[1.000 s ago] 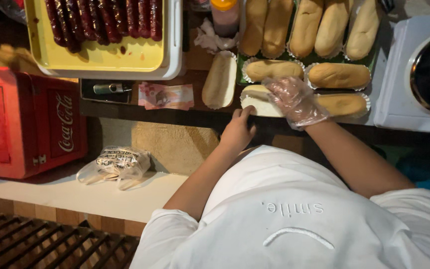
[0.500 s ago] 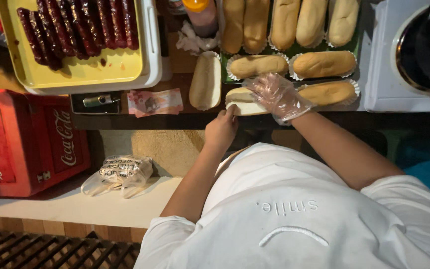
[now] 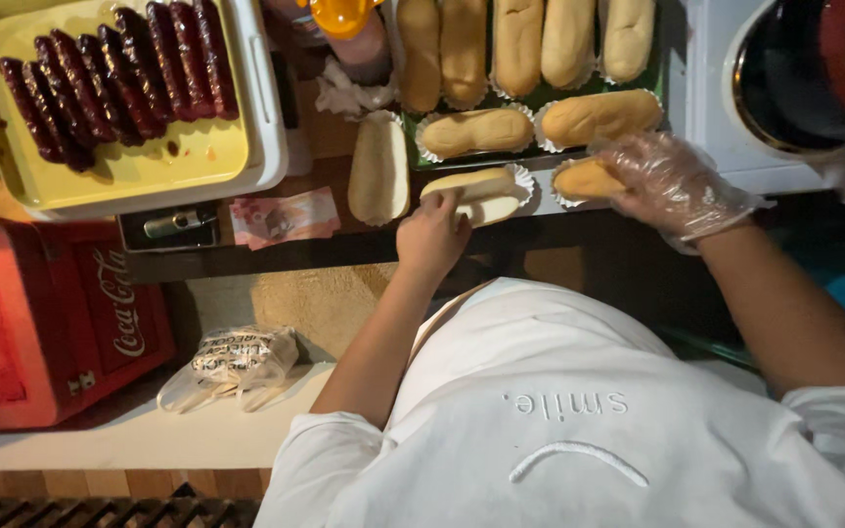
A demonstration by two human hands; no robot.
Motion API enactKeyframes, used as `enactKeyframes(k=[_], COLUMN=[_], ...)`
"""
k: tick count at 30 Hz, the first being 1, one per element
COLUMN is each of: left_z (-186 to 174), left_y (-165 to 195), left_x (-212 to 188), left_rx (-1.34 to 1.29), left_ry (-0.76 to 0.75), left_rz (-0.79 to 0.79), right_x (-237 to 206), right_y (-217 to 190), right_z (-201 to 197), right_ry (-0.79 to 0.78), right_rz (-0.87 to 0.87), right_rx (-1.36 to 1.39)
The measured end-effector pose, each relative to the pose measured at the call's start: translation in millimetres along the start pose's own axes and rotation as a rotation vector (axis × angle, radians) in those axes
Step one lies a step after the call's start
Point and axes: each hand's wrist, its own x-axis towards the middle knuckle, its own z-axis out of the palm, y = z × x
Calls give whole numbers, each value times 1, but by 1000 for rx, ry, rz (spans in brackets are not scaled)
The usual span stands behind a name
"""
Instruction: The person prepares hot dogs by slicing buns lengthwise, placing cooked sausages into the buns, and arranging them on a tray. They handle buns and sausages with gloved hands and use a spoon to apply sauce to the sausages.
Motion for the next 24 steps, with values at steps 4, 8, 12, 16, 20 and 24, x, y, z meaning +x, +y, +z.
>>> enactKeyframes(k=[4, 8, 12, 16, 20, 24], left_z=[-11, -18, -3, 25, 51, 70], left_y=[10, 30, 56, 77, 84, 88], left_x=[1, 3, 11, 17, 22, 23], left_rx=[-26, -74, -71, -29, 101, 146], left_ry=[-17, -98, -129, -265, -240, -221], left_rz=[21, 46, 240, 387, 551, 629], right_x=[-5, -8, -7, -8, -19, -24], right_y=[3, 17, 41, 53, 58, 59], right_z=[13, 40, 65, 82, 90, 94], right_ry=[-184, -183, -160, -246, -221, 14], right_rz=[96, 130, 16, 116, 149, 34], right_rx=[10, 112, 231, 314, 439, 484])
